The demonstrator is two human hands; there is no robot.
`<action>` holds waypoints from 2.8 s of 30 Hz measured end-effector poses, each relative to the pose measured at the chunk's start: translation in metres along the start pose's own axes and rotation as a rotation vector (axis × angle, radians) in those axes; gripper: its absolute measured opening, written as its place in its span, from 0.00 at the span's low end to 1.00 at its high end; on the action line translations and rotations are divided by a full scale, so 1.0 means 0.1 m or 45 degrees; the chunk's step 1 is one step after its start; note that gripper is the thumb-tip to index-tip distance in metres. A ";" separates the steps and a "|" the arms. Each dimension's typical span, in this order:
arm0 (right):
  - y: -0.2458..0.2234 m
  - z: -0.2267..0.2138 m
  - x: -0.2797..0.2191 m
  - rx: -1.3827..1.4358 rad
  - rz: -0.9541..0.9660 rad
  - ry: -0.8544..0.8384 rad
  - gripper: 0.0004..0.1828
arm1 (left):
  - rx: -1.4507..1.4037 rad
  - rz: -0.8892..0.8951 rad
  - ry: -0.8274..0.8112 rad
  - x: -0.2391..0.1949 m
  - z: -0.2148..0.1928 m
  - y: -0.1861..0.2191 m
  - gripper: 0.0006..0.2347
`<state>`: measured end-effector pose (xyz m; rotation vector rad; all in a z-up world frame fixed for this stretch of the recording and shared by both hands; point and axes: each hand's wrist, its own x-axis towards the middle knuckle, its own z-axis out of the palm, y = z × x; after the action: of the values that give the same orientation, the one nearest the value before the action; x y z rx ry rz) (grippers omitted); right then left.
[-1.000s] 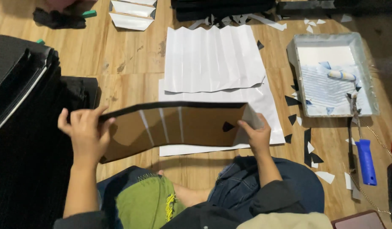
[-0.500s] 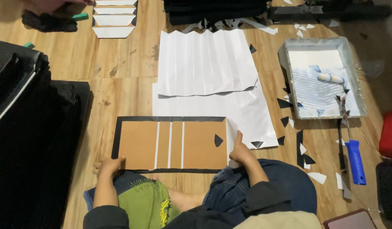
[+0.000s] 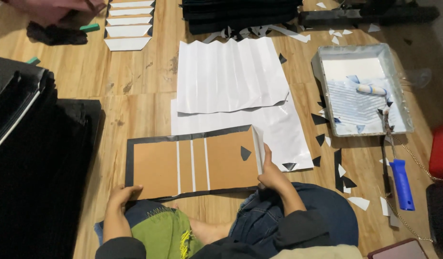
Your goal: The person sits on the floor assembling cardboard boxes. They use a roller to apply adhesive to the flaps of a brown cardboard piece, then fold and press the flaps to secure them. The person repeats this process with multiple cardboard pieces, stacking the finished items.
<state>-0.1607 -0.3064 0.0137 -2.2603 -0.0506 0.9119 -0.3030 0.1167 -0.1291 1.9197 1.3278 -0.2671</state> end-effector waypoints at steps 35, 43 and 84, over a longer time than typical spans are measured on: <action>1.12 0.34 1.32 0.454 0.226 1.165 0.12 | -0.898 0.395 0.039 -0.12 0.37 0.63 0.28; 0.95 0.31 1.12 0.443 0.087 1.032 0.11 | 0.253 1.548 1.291 -0.98 -1.49 1.21 0.14; 0.48 0.48 0.64 0.169 -0.394 0.914 0.15 | 0.913 1.431 1.855 -1.99 -1.96 1.17 0.14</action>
<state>-0.1526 -0.2973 -0.0788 -2.2427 -0.0145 -0.0774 -0.3361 0.0933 0.1714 3.2832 0.5244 1.6782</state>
